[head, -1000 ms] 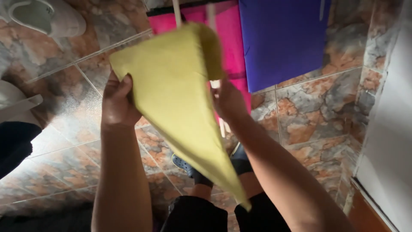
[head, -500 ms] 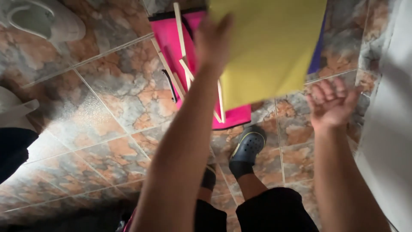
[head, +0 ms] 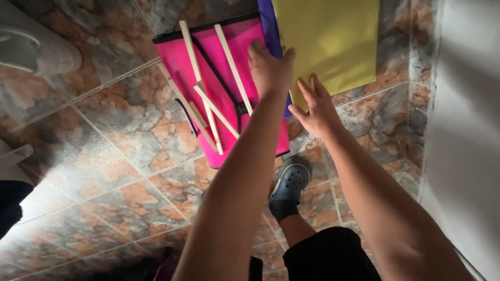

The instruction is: Organize various household items, including a plastic basket, folders, and wooden sticks, by placing them into storage containers or on shelves.

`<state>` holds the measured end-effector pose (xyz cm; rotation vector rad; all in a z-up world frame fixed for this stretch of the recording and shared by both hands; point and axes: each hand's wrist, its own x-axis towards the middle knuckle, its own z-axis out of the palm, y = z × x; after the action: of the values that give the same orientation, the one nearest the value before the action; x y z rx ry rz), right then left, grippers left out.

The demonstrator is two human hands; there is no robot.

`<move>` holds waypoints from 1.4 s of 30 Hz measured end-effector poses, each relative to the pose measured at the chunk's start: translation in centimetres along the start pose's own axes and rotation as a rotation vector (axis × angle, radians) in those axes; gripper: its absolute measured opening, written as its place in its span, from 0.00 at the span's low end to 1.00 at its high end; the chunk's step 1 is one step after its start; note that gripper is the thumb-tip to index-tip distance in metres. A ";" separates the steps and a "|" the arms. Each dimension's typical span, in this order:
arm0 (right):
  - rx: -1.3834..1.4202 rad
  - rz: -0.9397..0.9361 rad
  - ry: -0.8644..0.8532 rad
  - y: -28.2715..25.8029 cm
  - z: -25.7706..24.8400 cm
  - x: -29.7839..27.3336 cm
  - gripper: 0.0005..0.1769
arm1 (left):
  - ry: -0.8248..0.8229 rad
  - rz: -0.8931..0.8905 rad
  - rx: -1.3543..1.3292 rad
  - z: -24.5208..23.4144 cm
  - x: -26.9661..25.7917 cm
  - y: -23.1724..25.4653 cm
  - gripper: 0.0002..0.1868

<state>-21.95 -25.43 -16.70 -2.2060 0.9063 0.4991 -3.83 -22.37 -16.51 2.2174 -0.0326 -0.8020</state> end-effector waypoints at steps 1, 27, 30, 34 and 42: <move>0.038 -0.003 -0.042 -1.0 -0.8 -0.5 0.45 | -0.048 -0.078 -0.025 0.3 -0.2 0.2 0.44; 0.362 0.002 0.207 -11.1 6.7 -1.9 0.38 | 0.078 -0.045 -0.004 -15.6 -4.7 -22.6 0.51; 0.129 -0.164 0.239 -15.2 7.8 -0.7 0.50 | 0.146 0.014 0.213 -16.2 -5.4 -18.0 0.43; 0.061 -0.070 0.231 -16.4 8.8 -1.8 0.44 | 0.281 0.148 0.317 -16.1 -6.9 -18.0 0.35; -0.061 -0.156 0.244 -19.6 10.7 -0.9 0.23 | 0.291 0.306 0.550 -16.9 -7.1 -17.0 0.31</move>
<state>-9.27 -7.15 -14.66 -2.4069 0.8423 0.1883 -3.86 2.57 -15.48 2.7308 -0.4890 -0.3146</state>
